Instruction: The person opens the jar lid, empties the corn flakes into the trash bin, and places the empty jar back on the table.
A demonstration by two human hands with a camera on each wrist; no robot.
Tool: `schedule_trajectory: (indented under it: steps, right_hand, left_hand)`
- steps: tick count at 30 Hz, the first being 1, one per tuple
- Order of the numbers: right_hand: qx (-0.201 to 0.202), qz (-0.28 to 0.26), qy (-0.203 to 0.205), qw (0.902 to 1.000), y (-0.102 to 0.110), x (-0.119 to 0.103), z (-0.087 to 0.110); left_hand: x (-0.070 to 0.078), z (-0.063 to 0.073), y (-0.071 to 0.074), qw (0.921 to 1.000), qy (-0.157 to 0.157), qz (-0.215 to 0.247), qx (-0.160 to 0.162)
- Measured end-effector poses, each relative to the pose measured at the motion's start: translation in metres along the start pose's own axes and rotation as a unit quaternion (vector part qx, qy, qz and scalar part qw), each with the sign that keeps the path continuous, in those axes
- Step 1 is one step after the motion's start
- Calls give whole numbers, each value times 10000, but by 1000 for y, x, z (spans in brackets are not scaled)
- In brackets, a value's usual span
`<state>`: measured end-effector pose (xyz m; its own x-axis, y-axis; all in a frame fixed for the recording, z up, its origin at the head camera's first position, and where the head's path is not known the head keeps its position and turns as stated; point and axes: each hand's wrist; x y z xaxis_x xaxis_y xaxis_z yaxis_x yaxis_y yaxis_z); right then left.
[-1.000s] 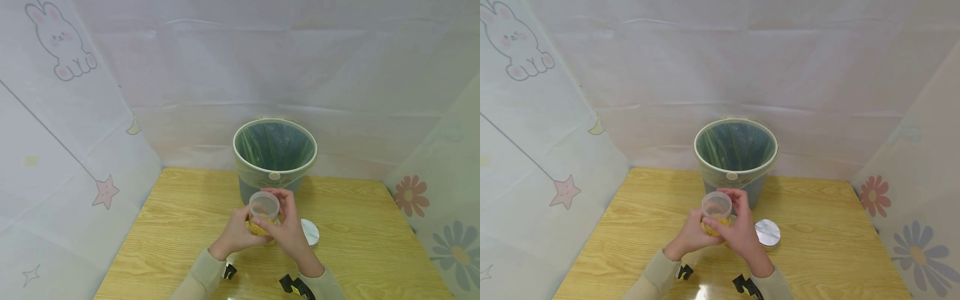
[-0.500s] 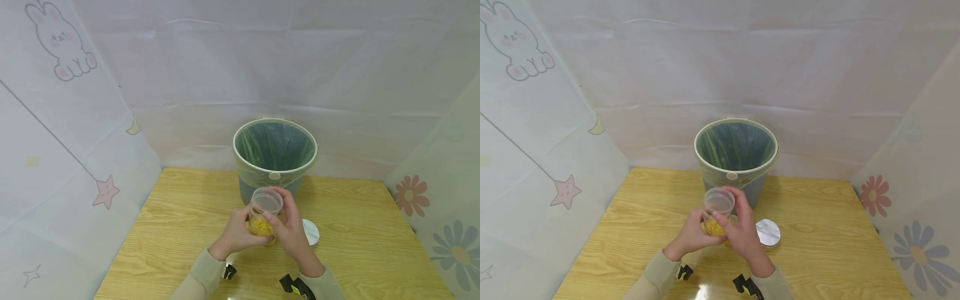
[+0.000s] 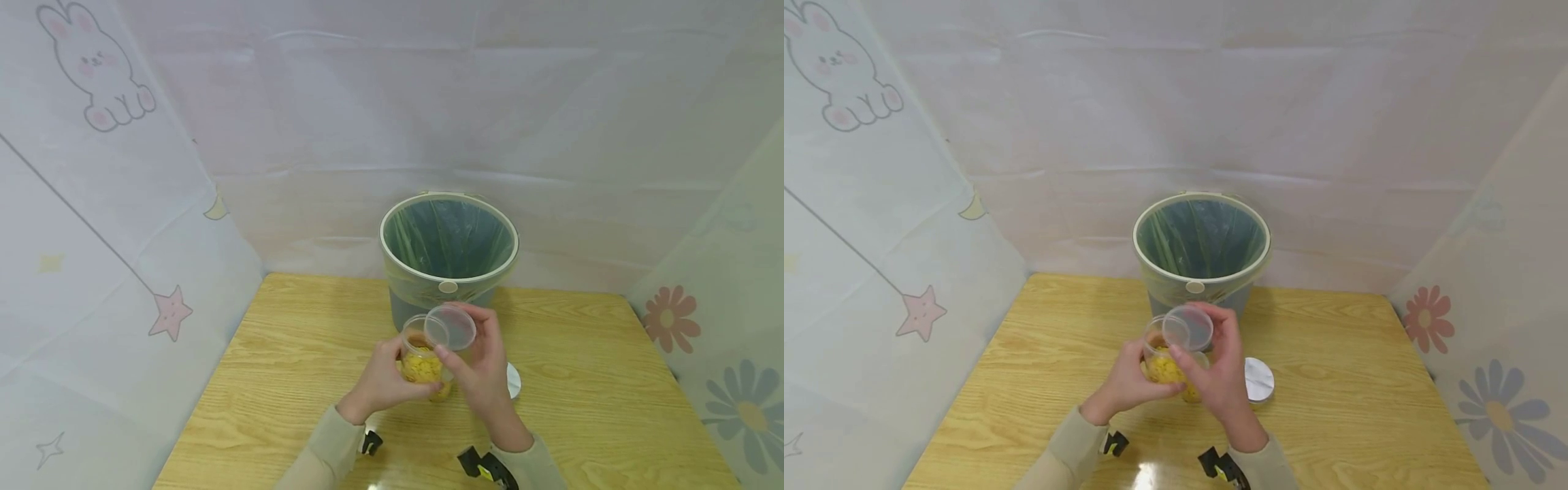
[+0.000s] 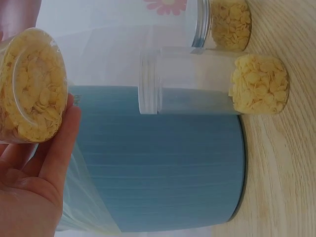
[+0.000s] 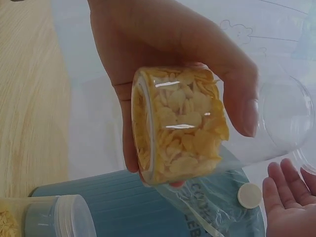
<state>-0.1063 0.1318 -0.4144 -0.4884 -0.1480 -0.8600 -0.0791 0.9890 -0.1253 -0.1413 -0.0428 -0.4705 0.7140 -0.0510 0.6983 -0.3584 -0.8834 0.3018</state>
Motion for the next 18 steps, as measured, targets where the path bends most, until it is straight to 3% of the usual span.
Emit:
schedule_trajectory:
  steps: [10, 18]
  right_hand:
    - [137, -126, 369, 9991, 4, 2, -2]
    - [294, -356, 554, 9974, 6, 2, -4]
  left_hand:
    - [-3, 1, 6, 10000, -8, -78, 49]
    - [2, 0, 10, 9995, 259, 91, 173]
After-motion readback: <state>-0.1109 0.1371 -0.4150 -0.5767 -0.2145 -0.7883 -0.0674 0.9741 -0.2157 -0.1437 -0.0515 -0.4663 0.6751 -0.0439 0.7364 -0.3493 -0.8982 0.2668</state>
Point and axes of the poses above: each hand's wrist, its own z-axis away from the middle knuckle, its own y-axis out of the back of the hand, x = y × z, and after that the axes turned 14 degrees about -y, right-handed
